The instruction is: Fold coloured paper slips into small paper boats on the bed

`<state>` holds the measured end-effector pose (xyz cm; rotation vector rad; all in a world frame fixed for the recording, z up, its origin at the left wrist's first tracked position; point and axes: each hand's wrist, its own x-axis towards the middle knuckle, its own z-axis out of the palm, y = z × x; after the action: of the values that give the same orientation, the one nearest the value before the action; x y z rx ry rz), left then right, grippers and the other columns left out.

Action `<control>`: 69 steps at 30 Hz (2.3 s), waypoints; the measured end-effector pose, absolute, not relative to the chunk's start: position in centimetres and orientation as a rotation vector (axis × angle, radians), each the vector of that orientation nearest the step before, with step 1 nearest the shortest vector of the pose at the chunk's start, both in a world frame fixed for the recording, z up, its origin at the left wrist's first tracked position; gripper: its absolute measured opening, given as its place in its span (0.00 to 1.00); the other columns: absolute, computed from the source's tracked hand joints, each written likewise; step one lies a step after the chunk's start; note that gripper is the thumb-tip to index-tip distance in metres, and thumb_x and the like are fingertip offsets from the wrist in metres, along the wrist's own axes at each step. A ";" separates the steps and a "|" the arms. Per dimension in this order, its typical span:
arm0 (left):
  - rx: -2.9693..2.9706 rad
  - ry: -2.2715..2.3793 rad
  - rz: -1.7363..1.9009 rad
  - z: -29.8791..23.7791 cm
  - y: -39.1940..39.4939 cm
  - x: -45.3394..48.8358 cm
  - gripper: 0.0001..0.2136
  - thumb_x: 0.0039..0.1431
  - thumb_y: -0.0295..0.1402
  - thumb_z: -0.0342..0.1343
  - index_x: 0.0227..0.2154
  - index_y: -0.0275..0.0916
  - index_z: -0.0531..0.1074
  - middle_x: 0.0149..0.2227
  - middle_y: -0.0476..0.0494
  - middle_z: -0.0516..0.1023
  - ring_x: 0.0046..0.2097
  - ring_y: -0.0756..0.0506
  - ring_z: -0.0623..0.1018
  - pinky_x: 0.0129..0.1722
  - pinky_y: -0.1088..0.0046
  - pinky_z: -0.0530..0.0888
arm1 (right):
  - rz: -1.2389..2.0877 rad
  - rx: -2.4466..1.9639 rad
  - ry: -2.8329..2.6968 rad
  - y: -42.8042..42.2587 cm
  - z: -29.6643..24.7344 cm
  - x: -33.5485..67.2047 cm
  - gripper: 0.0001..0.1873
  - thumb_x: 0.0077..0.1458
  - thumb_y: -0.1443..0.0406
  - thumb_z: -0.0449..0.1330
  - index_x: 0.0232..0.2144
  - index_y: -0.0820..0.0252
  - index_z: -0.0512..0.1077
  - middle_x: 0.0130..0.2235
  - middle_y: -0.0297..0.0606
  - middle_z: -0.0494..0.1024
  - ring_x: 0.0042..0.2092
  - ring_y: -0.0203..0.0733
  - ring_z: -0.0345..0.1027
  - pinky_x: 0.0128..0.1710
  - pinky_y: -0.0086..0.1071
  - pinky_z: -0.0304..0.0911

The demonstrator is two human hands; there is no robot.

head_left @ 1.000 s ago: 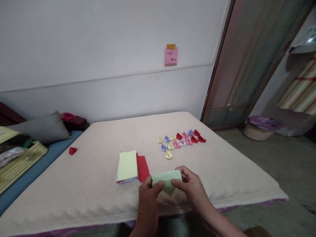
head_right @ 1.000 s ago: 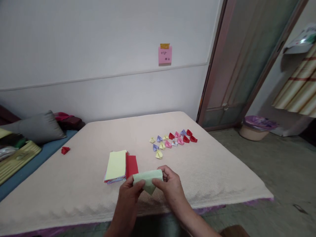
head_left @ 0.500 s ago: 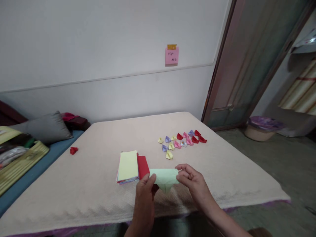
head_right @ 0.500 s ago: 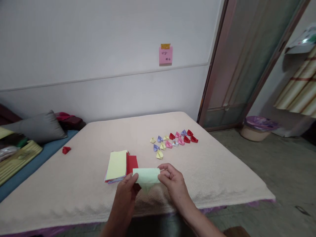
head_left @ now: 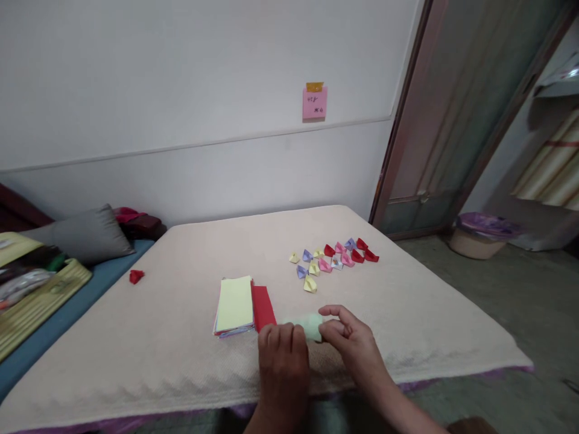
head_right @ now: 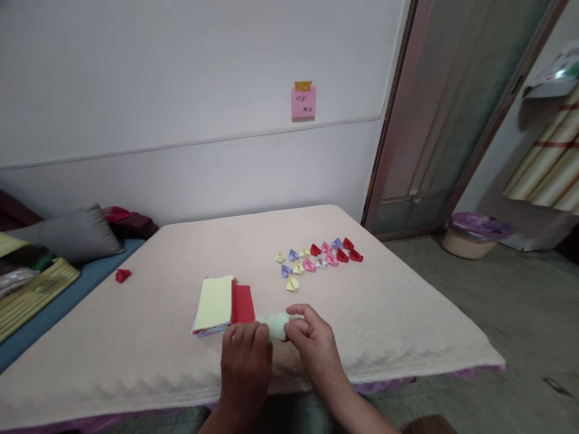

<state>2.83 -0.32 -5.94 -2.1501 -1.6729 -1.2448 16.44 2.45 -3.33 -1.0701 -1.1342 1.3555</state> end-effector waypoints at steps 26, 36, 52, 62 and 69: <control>-1.356 -2.199 -3.697 -3.3 0.1 2.7 0.05 0.50 0.28 0.58 0.30 0.35 0.70 0.29 0.47 0.75 0.31 0.49 0.73 0.33 0.72 0.70 | 1.524 -1.043 -1.210 3.3 -4.3 15.9 0.06 0.39 0.68 0.60 0.26 0.62 0.69 0.20 0.29 0.69 0.22 0.32 0.59 0.22 0.25 0.56; -1.533 -2.398 -3.406 -3.9 0.5 2.6 0.07 0.44 0.23 0.59 0.30 0.34 0.72 0.25 0.49 0.74 0.25 0.52 0.69 0.25 0.77 0.65 | 1.573 -0.923 -1.253 3.3 -4.3 16.2 0.08 0.41 0.68 0.63 0.28 0.61 0.70 0.21 0.28 0.70 0.23 0.31 0.60 0.22 0.24 0.56; -1.504 -2.418 -3.472 -3.1 0.3 2.0 0.08 0.51 0.35 0.57 0.24 0.36 0.68 0.23 0.51 0.67 0.25 0.52 0.66 0.24 0.77 0.63 | 1.111 -0.766 -1.631 2.9 -4.5 17.3 0.12 0.51 0.71 0.55 0.32 0.56 0.78 0.25 0.35 0.72 0.27 0.36 0.65 0.27 0.29 0.61; -1.517 -2.350 -3.398 -2.9 0.7 1.1 0.08 0.44 0.28 0.60 0.31 0.36 0.73 0.28 0.48 0.73 0.29 0.49 0.72 0.30 0.74 0.69 | 1.206 -0.856 -1.594 2.8 -3.6 17.5 0.10 0.50 0.70 0.56 0.29 0.57 0.78 0.25 0.35 0.71 0.26 0.36 0.65 0.26 0.28 0.61; -1.412 -2.435 -3.341 -2.9 0.7 0.3 0.05 0.49 0.29 0.57 0.31 0.37 0.72 0.26 0.48 0.73 0.28 0.50 0.72 0.29 0.75 0.68 | 1.382 -0.943 -1.393 3.0 -3.2 17.6 0.07 0.45 0.67 0.59 0.25 0.59 0.78 0.23 0.35 0.72 0.26 0.37 0.65 0.25 0.28 0.61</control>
<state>0.35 0.73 -2.93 -1.4123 -2.4351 -3.3406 17.61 3.03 -3.17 -0.9430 -1.3934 1.3819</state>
